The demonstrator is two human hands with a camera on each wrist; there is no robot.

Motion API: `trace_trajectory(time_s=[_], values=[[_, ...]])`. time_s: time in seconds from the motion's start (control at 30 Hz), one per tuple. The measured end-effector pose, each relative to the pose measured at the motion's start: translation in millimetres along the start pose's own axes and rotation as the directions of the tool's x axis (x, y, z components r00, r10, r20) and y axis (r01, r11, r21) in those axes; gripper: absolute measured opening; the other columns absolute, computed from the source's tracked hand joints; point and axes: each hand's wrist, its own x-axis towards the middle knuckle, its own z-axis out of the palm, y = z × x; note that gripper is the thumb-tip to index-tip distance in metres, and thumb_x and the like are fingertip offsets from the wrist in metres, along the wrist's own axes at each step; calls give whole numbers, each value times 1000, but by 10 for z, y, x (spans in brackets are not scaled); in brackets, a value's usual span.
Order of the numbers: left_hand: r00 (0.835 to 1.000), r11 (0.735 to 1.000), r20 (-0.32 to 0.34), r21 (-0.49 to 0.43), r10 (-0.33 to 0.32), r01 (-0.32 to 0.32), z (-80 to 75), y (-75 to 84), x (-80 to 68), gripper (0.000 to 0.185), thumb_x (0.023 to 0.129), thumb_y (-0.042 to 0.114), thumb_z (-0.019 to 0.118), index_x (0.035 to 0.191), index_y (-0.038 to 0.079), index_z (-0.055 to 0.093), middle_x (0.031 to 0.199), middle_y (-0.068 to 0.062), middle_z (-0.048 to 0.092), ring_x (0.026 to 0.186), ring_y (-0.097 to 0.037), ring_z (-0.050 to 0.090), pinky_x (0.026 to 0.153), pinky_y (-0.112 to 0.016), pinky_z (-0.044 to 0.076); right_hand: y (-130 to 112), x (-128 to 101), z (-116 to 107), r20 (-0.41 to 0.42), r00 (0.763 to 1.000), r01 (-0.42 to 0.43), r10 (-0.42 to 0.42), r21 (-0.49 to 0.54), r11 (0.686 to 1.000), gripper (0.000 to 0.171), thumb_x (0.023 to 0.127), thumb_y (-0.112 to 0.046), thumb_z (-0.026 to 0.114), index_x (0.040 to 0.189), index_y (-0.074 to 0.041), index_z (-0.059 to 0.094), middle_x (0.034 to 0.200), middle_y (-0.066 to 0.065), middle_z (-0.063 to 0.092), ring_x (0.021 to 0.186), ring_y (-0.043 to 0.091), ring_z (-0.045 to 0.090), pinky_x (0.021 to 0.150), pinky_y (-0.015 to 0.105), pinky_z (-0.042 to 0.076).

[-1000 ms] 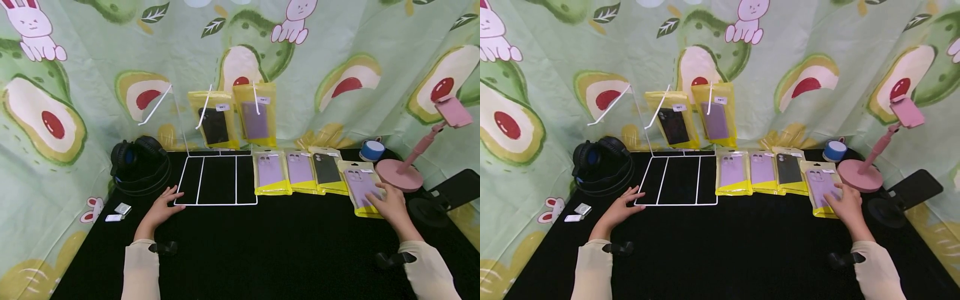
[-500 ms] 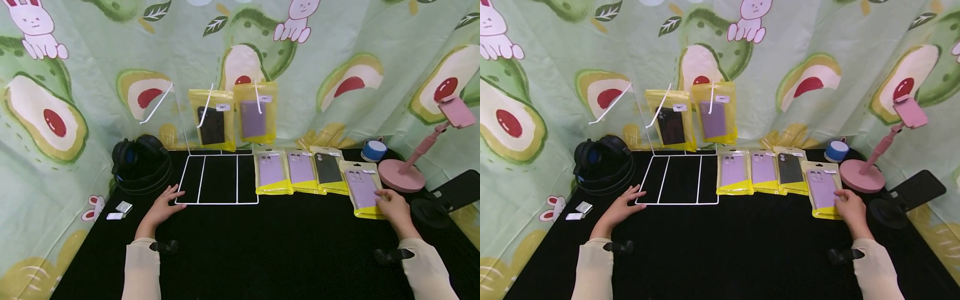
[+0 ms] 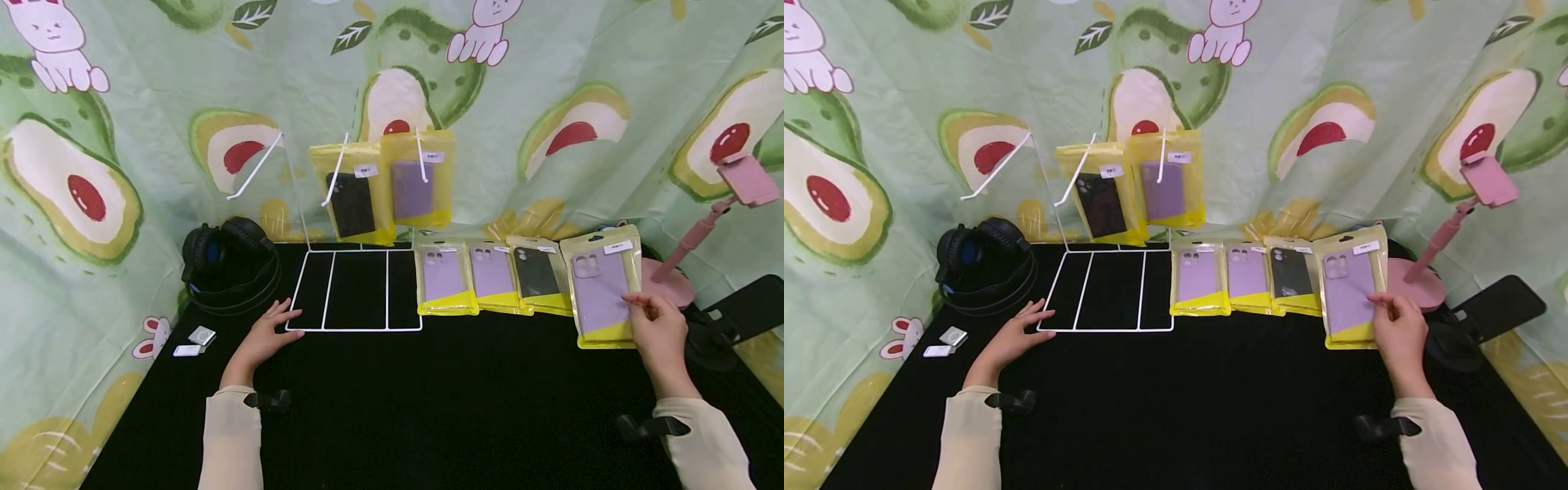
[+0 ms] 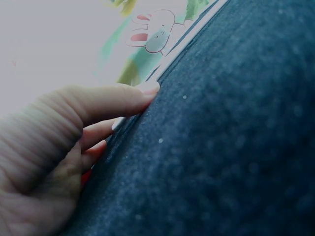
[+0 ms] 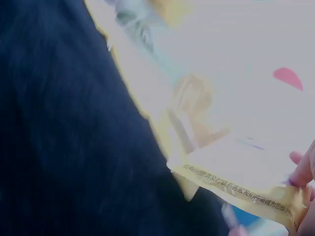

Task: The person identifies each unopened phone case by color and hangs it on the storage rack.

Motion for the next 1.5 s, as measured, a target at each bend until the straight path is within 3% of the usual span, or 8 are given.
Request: trace_trajectory(time_s=[0.13,0.4,0.57,0.7,0.87,1.03,1.2,1.5], values=[[1000,1000,0,3,5,-5,4,5,-1,55,88,27,66,134,0,51,153,-21,21,142,-41,5,109,-63,6,-274,-46,3,-22,999,51,-47,172,984,20,87,3,55,83,-11,69,64,-18,48,52,-2,38,44,12,28],[1000,1000,8,-5,-19,19,6,24,-3,55,89,27,65,134,0,50,154,-21,19,142,-41,4,110,-62,5,-901,-227,69,63,970,194,-236,385,902,12,87,13,52,94,17,61,92,-5,53,78,7,50,60,9,42],[1000,1000,7,-6,-13,13,7,18,-17,54,89,25,65,134,-1,50,154,-22,20,142,-41,4,110,-62,6,-1221,-371,159,107,916,280,-386,517,809,11,89,14,51,93,17,60,101,0,55,88,11,54,71,11,48],[1000,1000,4,-12,-8,8,12,15,-29,53,89,24,66,133,-1,51,153,-22,21,142,-41,5,110,-62,6,-1466,-475,266,129,864,295,-486,653,698,10,88,15,50,92,16,59,102,7,54,90,16,55,74,14,50],[1000,1000,3,-11,-7,7,16,9,-25,53,89,24,66,133,-1,51,153,-23,21,142,-42,5,110,-62,6,-1722,-538,448,181,809,273,-559,726,631,9,88,14,51,92,14,59,102,8,53,93,18,54,77,18,51],[1000,1000,1,-17,-4,4,34,9,-7,53,88,24,66,133,0,51,153,-22,21,142,-41,5,110,-62,7,-1830,-524,618,215,801,224,-559,758,613,8,89,11,52,93,14,59,102,6,53,92,15,53,75,16,50],[1000,1000,-4,-14,7,-7,45,20,-7,52,88,22,66,133,0,51,153,-21,22,142,-41,6,110,-61,7,-1811,-488,729,239,825,160,-513,770,617,10,91,8,53,93,15,59,99,5,55,89,15,55,74,17,49],[1000,1000,-4,-18,5,-5,-4,50,-22,53,88,23,66,133,-1,51,153,-22,21,142,-41,5,110,-62,6,-1837,-284,1036,279,881,72,-382,720,690,12,92,3,55,94,13,60,93,-1,58,82,12,57,70,18,47]])
